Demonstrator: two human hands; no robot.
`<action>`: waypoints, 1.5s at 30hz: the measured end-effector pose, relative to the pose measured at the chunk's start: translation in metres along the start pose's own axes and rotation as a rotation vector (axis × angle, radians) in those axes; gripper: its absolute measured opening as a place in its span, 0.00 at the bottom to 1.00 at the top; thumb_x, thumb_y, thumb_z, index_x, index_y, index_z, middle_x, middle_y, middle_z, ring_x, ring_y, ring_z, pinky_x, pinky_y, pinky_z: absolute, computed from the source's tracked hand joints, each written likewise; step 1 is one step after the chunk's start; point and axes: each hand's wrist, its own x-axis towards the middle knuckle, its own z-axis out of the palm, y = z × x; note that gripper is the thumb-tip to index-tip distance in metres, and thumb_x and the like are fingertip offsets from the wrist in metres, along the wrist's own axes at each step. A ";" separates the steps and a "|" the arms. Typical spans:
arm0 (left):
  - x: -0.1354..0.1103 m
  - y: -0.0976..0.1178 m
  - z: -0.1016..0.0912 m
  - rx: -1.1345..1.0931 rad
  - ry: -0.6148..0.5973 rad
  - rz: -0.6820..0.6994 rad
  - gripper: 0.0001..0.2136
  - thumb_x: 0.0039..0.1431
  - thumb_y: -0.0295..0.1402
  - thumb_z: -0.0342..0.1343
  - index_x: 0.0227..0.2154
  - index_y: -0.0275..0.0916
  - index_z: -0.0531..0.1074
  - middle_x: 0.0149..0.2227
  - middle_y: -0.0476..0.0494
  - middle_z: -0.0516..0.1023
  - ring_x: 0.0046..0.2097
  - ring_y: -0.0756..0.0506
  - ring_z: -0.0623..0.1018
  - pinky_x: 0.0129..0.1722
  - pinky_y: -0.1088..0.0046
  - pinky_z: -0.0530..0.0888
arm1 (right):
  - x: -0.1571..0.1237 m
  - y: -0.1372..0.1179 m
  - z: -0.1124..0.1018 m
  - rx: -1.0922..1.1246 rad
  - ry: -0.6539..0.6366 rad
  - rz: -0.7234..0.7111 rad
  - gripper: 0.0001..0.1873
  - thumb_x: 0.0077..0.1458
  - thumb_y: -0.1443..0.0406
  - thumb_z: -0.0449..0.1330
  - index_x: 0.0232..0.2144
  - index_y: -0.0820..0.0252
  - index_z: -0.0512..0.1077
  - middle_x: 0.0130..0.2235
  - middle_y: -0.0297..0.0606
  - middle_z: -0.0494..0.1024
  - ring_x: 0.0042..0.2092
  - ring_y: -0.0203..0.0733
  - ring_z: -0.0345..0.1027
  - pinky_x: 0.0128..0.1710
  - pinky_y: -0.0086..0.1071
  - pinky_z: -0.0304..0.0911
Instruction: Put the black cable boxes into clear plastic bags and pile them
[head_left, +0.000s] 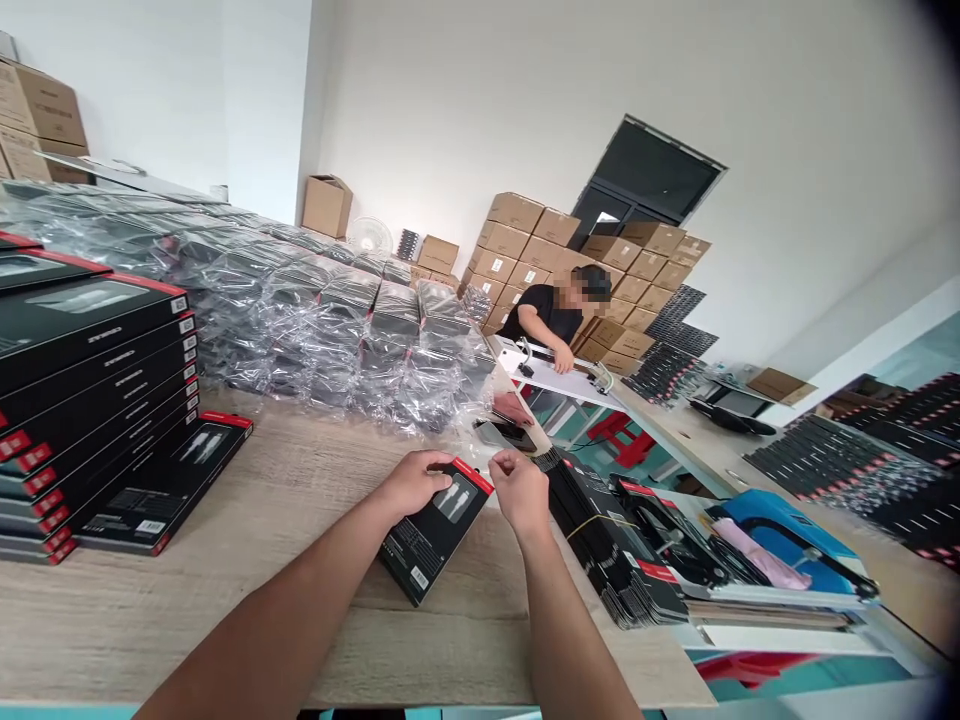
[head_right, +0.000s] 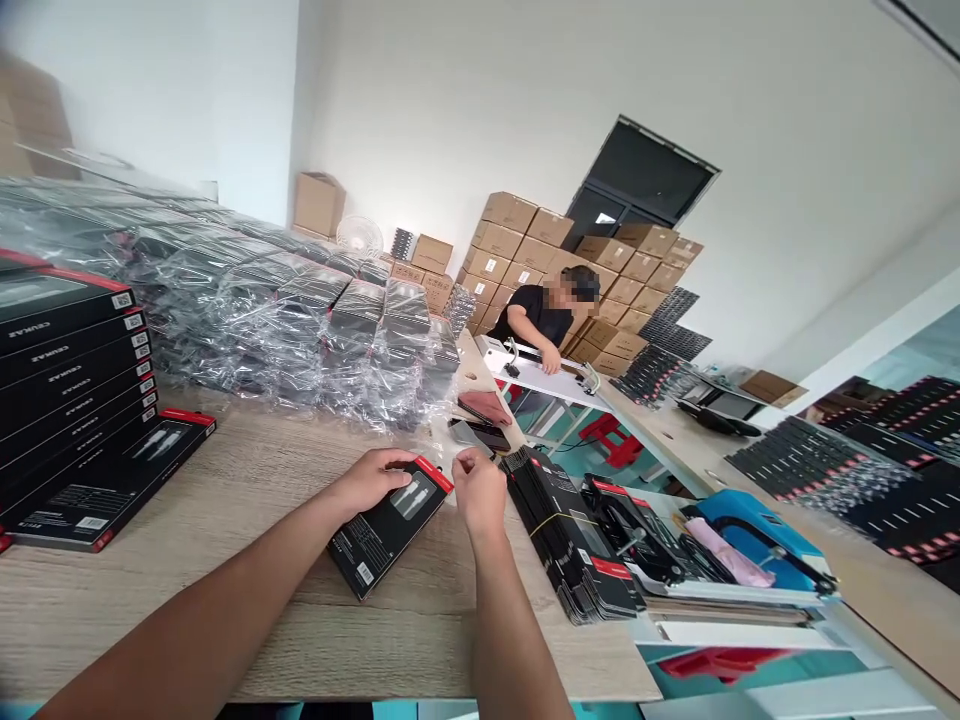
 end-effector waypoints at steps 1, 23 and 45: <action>0.000 0.001 0.001 -0.017 0.003 0.002 0.19 0.50 0.25 0.56 0.48 0.36 0.74 0.39 0.42 0.80 0.36 0.46 0.77 0.40 0.71 0.72 | 0.000 -0.001 -0.003 0.016 0.023 -0.008 0.10 0.47 0.58 0.55 0.23 0.58 0.70 0.25 0.37 0.78 0.27 0.41 0.71 0.30 0.31 0.61; -0.005 -0.005 0.004 -0.037 -0.095 0.083 0.20 0.44 0.24 0.59 0.43 0.40 0.66 0.47 0.43 0.73 0.34 0.51 0.74 0.37 0.74 0.70 | 0.002 -0.001 -0.012 0.146 -0.041 -0.051 0.12 0.50 0.58 0.57 0.22 0.58 0.71 0.23 0.34 0.73 0.25 0.38 0.65 0.28 0.31 0.60; -0.012 -0.002 0.008 0.197 -0.267 -0.015 0.34 0.45 0.27 0.60 0.60 0.37 0.62 0.31 0.45 0.78 0.32 0.46 0.76 0.31 0.73 0.69 | -0.015 0.014 -0.003 0.049 -0.018 -0.235 0.06 0.53 0.66 0.54 0.27 0.59 0.70 0.29 0.36 0.73 0.30 0.39 0.66 0.33 0.31 0.61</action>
